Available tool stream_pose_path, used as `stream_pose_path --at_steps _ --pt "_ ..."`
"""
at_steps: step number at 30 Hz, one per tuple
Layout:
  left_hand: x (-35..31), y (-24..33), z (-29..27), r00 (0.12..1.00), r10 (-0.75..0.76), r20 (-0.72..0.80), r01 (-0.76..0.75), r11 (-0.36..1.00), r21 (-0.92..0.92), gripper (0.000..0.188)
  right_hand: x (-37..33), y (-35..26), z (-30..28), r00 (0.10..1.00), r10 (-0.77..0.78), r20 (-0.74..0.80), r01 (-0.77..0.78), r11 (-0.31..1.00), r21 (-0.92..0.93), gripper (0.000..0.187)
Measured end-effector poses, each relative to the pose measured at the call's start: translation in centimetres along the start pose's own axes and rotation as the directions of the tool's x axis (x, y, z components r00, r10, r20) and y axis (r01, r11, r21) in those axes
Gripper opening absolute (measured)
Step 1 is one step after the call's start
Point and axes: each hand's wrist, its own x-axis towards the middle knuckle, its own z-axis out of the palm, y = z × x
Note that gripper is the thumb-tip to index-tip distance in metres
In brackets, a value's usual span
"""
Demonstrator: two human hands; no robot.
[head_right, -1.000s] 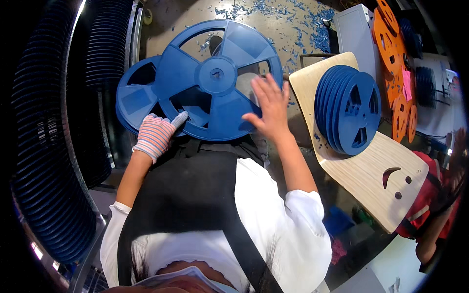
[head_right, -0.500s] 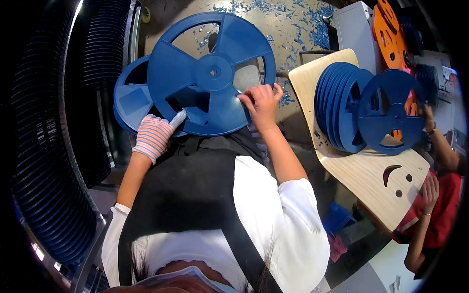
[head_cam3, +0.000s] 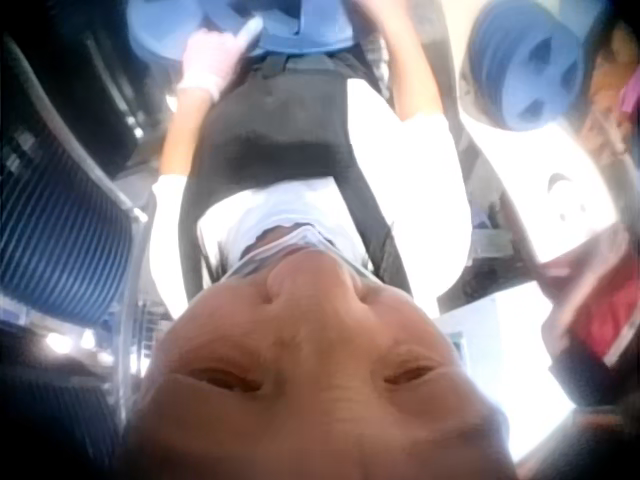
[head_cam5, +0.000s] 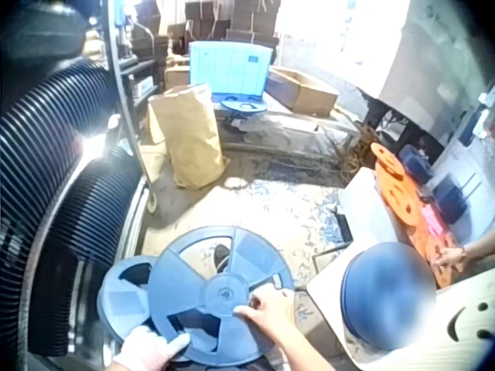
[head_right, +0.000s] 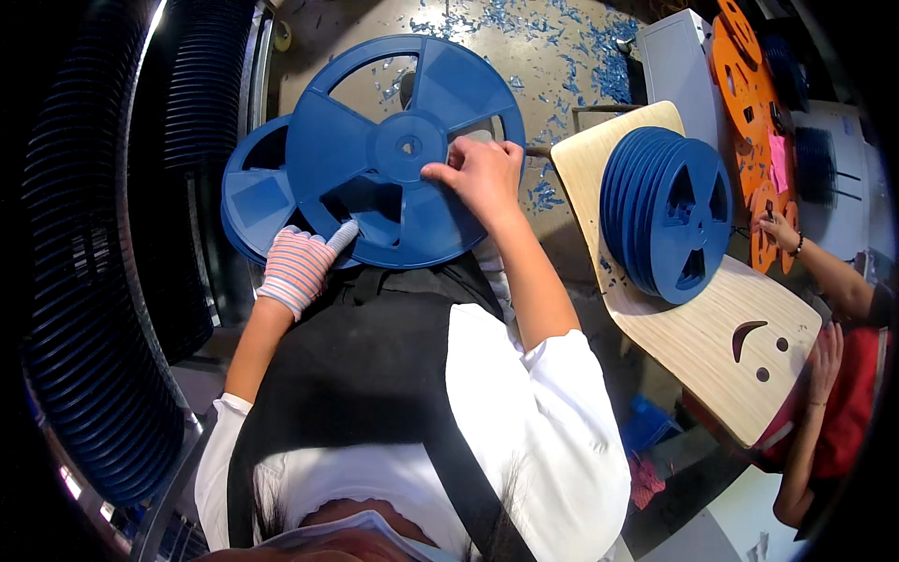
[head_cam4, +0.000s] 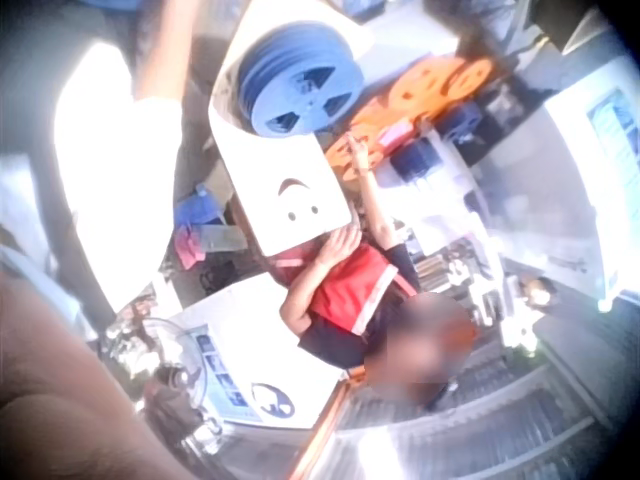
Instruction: The person sits on the floor and repeatedly picks up blue plastic reels from a nearby stack. They place each reel into a vertical metal rack, then remove it and return it to the stack, repeating this cycle continuously.
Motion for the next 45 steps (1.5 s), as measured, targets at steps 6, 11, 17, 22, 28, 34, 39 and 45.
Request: stream_pose_path --at_steps 6,11,17,22,28,34,39,45 --pt "-0.3 0.1 -0.1 1.0 -0.005 -0.02 0.005 1.0 0.002 0.074 1.5 2.7 1.0 0.978 0.205 0.039 -0.196 0.839 0.508 0.035" --pt "-0.2 0.0 0.1 0.999 0.004 -0.045 -0.004 1.0 0.0 0.074 0.3 1.7 0.1 0.988 -0.152 -0.025 0.154 0.984 0.091 0.035" --pt "-0.6 0.1 -0.3 0.999 0.002 -0.044 -0.004 1.0 -0.028 0.071 0.9 4.2 0.5 0.807 0.275 -0.523 0.18 0.729 0.661 0.01" --pt "-0.7 0.1 -0.1 1.0 0.004 -0.025 -0.005 0.999 -0.04 0.073 -1.5 8.1 0.0 0.798 0.553 -0.239 0.058 0.324 0.944 0.015" --pt "-0.6 0.5 -1.5 0.996 -0.033 0.08 0.035 0.999 -0.025 0.06 -6.2 11.7 2.4 0.853 0.492 0.173 -0.137 -0.109 0.985 0.026" --pt "-0.6 0.4 -0.6 0.999 -0.02 0.036 0.021 1.0 -0.007 0.075 -7.6 6.3 -1.0 0.859 0.169 -0.483 0.119 0.852 0.509 0.041" --pt "-0.6 0.3 -0.4 1.0 -0.012 0.016 0.013 1.0 -0.018 0.072 -8.1 1.7 0.6 0.936 -0.194 -0.292 0.193 0.981 -0.035 0.062" --pt "-0.6 0.3 -1.0 0.999 -0.018 0.048 0.019 1.0 -0.008 0.074 -5.6 3.9 2.0 0.862 0.005 -0.507 0.111 0.974 0.198 0.022"
